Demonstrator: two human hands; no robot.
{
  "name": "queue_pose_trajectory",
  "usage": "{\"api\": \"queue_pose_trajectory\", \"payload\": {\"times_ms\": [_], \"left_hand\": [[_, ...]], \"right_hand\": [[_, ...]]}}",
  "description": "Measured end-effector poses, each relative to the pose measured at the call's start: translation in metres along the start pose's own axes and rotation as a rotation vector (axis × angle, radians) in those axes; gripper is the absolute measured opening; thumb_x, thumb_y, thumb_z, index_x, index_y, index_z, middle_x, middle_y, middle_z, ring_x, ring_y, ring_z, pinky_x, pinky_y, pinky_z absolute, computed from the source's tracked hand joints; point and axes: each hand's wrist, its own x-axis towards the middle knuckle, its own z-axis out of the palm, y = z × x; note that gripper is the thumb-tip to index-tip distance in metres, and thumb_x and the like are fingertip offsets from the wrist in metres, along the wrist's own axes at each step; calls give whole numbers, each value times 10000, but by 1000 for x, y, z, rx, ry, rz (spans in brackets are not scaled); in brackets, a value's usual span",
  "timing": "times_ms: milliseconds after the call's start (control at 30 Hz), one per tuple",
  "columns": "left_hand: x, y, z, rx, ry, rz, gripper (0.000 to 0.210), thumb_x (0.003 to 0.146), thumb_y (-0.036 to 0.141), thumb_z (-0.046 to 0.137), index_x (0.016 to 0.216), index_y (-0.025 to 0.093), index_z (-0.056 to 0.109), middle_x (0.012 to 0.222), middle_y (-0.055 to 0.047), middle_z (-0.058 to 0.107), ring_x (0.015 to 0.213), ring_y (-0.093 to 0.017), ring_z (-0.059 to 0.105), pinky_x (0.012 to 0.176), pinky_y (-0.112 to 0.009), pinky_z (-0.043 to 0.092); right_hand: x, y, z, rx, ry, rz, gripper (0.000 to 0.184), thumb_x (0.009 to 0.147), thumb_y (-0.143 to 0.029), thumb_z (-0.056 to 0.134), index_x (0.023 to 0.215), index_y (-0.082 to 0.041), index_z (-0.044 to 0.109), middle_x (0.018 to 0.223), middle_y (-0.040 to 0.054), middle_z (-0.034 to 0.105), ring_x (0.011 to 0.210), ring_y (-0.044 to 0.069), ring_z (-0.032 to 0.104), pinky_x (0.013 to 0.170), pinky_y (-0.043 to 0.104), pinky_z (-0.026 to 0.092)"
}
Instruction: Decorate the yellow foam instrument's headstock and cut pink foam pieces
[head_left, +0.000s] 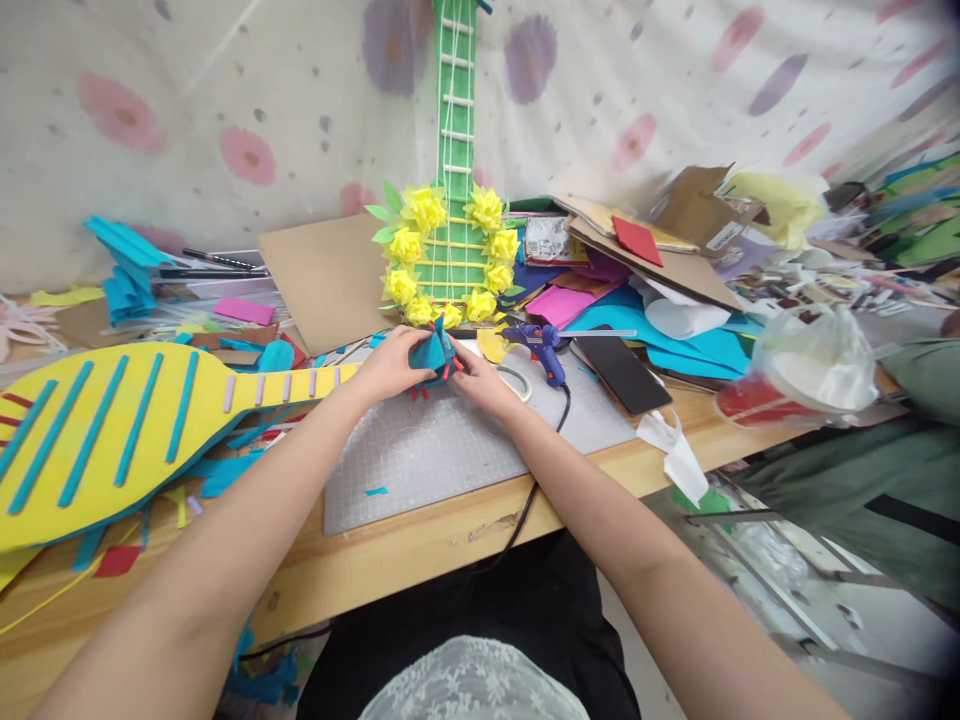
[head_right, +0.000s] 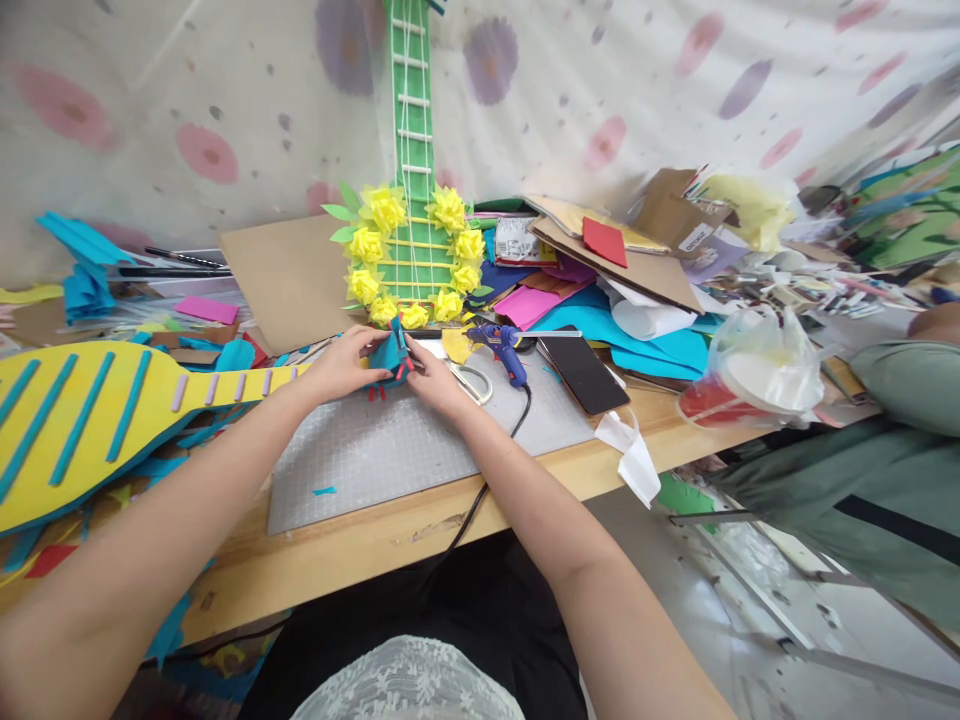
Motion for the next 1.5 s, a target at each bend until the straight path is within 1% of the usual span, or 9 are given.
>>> {"api": "queue_pose_trajectory", "payload": {"times_ms": [167, 533, 733, 867, 967, 1100, 1167, 1267, 1500], "left_hand": [[0, -2, 1, -11, 11, -1, 577, 637, 264, 722, 1183, 158, 572, 1108, -87, 557, 1081, -232, 529, 963, -384, 427], [2, -1, 4, -3, 15, -35, 598, 623, 255, 736, 1181, 128, 564, 1112, -102, 553, 1059, -231, 533, 944, -368, 436], [2, 1, 5, 25, 15, -48, 588, 629, 259, 729, 1179, 145, 557, 1133, -102, 551, 1105, -248, 518, 957, -392, 426], [1, -1, 6, -16, 3, -29, 611, 641, 274, 720, 1209, 156, 530, 1174, -108, 549, 1140, -254, 508, 979, -415, 413], [-1, -9, 3, -147, -20, 10, 716, 647, 294, 717, 1298, 177, 443, 1257, -116, 526, 1171, -241, 505, 1004, -413, 401], [-6, -24, -15, -282, 113, -47, 572, 759, 302, 600, 1291, 168, 438, 1293, -131, 515, 1204, -208, 495, 1031, -387, 387], [-12, -31, -25, -246, 180, -111, 458, 784, 301, 566, 1218, 168, 504, 1256, -124, 541, 1162, -203, 529, 1016, -389, 406], [-21, -35, -35, -94, 175, -154, 364, 775, 291, 575, 1127, 198, 573, 1183, -90, 583, 1088, -207, 566, 985, -411, 431], [-15, -17, -26, 141, 67, -30, 393, 747, 334, 616, 1116, 201, 591, 1172, -70, 590, 1143, -231, 515, 1016, -407, 380]], "right_hand": [[-1, -6, 6, -146, -16, -97, 643, 691, -63, 415, 1305, -238, 493, 1320, 1, 529, 1276, 185, 424, 1124, 411, 256], [-3, -7, 6, -235, -30, -47, 730, 635, -43, 438, 1344, -219, 433, 1362, 30, 487, 1294, 212, 396, 1118, 422, 263], [-3, -8, 7, -227, -15, -54, 727, 603, -25, 434, 1302, -218, 475, 1339, 29, 504, 1290, 212, 399, 1122, 401, 264], [-1, -10, 4, -237, -43, -94, 712, 600, -18, 421, 1280, -220, 493, 1315, 30, 522, 1277, 211, 413, 1104, 401, 293], [0, -11, -2, -233, -59, -71, 686, 625, -40, 431, 1285, -217, 487, 1283, 43, 549, 1191, 211, 494, 1057, 413, 356], [-1, -9, -9, -173, -34, 4, 708, 629, -52, 443, 1326, -182, 451, 1338, 87, 502, 1180, 208, 510, 1024, 392, 399], [-2, -7, -9, -136, -17, 31, 717, 625, -53, 446, 1333, -172, 444, 1347, 104, 489, 1177, 209, 514, 1001, 385, 424], [-5, -3, -6, -86, 33, 55, 692, 638, -64, 442, 1320, -183, 458, 1305, 103, 519, 1109, 197, 557, 933, 369, 480], [-7, 2, 3, -36, 100, 49, 621, 670, -82, 435, 1275, -201, 507, 1223, 62, 587, 1066, 175, 576, 910, 339, 491]]}}
